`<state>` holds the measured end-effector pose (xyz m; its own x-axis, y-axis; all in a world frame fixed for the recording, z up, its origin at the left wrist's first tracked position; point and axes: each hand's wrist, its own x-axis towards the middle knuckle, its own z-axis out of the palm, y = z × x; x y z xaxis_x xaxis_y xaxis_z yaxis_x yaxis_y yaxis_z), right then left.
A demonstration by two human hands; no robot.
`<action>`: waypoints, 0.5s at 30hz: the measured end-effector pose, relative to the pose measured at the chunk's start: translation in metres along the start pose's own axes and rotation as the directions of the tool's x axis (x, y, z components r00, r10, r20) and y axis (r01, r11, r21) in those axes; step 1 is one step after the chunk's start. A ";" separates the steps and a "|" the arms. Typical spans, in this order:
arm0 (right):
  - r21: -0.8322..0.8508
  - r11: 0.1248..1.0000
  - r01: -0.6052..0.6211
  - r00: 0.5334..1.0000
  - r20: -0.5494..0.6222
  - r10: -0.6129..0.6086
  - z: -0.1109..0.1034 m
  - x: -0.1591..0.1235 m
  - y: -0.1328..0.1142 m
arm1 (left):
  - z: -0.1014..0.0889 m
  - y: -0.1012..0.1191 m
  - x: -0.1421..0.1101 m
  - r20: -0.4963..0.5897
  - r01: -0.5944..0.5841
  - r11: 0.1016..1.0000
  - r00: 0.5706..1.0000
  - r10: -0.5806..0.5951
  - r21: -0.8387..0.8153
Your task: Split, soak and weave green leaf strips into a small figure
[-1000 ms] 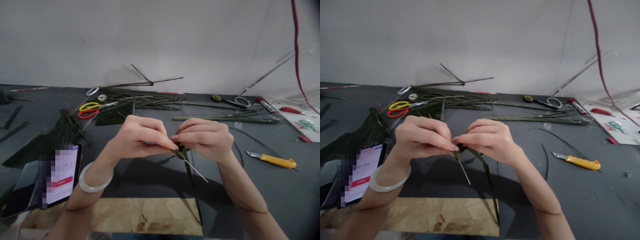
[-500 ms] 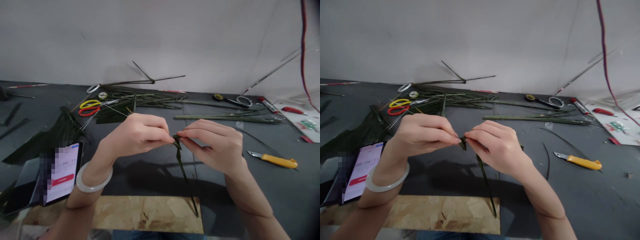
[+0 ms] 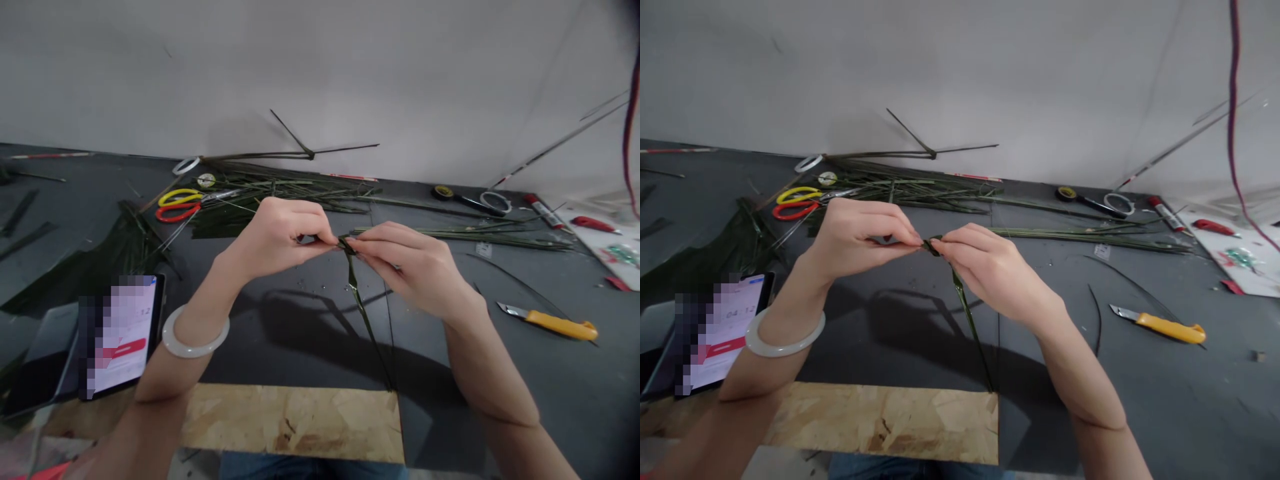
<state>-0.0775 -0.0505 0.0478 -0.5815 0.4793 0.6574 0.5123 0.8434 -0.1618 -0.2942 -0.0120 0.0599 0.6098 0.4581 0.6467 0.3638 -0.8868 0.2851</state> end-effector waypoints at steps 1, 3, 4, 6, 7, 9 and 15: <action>0.006 1.000 0.009 1.000 -0.002 -0.009 0.001 0.000 0.003 | 0.001 -0.001 0.000 -0.008 0.007 1.000 1.000 -0.007 0.000; 0.016 0.999 0.034 0.999 -0.011 -0.034 0.003 0.000 0.008 | 0.002 -0.003 0.000 -0.023 0.026 1.000 0.999 -0.025 0.004; 0.019 0.999 0.046 0.999 -0.015 -0.046 0.004 -0.001 0.010 | 0.003 -0.003 0.000 -0.029 0.038 0.999 0.999 -0.038 0.007; 0.021 0.998 0.062 0.998 -0.029 -0.062 0.007 -0.001 0.014 | 0.004 -0.004 0.000 -0.042 0.058 0.998 0.997 -0.057 0.010; 0.021 0.998 0.064 0.997 -0.042 -0.064 0.009 -0.001 0.016 | 0.005 -0.005 0.000 -0.048 0.059 0.998 0.997 -0.059 0.005; 0.016 0.998 0.060 0.996 -0.068 -0.059 0.012 -0.001 0.019 | 0.007 -0.006 0.000 -0.050 0.066 0.998 0.997 -0.066 -0.005; 0.031 0.998 0.048 0.994 -0.095 -0.045 0.016 0.000 0.022 | 0.014 -0.011 0.000 -0.034 0.012 1.000 0.999 -0.012 0.007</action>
<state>-0.0762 -0.0278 0.0323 -0.5412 0.4153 0.7312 0.4638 0.8727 -0.1523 -0.2883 -0.0018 0.0470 0.5813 0.4660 0.6671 0.3758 -0.8809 0.2879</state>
